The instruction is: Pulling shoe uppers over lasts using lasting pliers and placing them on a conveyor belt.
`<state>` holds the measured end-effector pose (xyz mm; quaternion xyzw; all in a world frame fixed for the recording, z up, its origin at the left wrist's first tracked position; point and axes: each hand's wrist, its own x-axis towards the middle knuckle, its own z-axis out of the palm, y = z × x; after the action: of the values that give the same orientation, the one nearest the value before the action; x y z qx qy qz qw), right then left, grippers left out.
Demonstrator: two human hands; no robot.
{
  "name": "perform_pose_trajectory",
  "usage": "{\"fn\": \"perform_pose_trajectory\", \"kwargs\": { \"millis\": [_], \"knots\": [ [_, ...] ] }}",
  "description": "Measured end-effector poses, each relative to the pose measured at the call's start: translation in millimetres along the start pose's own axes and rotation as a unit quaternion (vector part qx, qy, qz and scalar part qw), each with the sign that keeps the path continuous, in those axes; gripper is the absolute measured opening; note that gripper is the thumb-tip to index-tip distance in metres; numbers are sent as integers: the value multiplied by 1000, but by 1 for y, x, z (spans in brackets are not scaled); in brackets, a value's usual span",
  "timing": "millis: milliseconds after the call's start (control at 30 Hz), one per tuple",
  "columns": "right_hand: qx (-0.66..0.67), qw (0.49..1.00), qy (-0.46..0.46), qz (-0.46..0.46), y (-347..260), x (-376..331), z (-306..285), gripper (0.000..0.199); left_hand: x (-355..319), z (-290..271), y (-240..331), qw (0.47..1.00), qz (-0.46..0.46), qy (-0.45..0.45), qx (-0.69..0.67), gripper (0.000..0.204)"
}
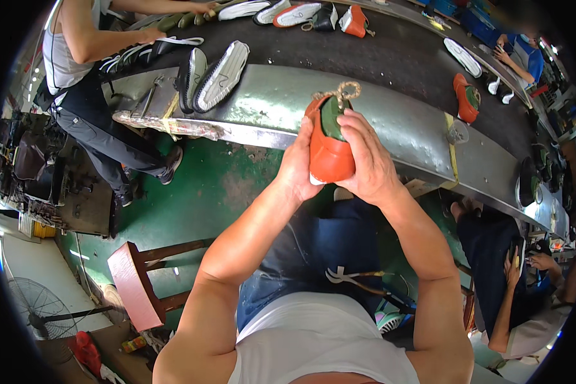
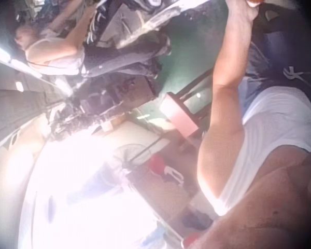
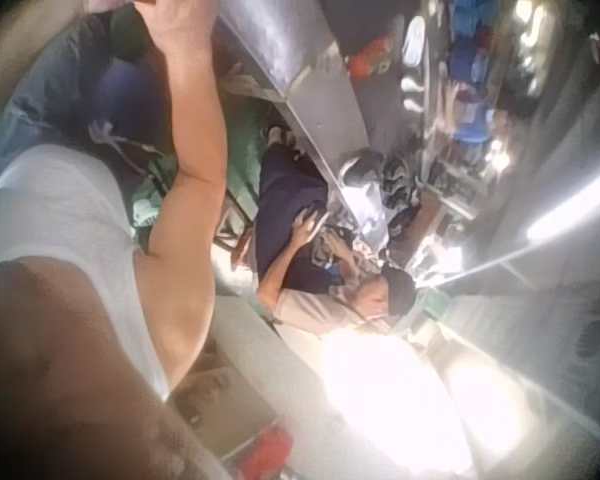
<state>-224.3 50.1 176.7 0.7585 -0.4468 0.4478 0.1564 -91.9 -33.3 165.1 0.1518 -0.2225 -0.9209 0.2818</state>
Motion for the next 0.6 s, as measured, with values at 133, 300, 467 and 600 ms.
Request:
{"fn": "perform_pose_trajectory", "kwargs": {
  "millis": [133, 300, 467, 600],
  "knots": [
    [-51, 998, 18, 44, 29, 2, -11, 101, -2, -14, 12, 965, -43, 86, 243, 58],
    [-230, 961, 32, 148, 153, -1, -54, 103, 20, -79, 94, 471, 388, 145, 779, 66],
    [-299, 917, -127, 232, 274, -47, -82, 87, 80, -108, 216, 272, 195, 337, 880, 76],
    [-316, 862, -185, 351, 274, -74, -67, 68, 100, -109, 265, 345, 10, 324, 881, 93]
  ]
}}
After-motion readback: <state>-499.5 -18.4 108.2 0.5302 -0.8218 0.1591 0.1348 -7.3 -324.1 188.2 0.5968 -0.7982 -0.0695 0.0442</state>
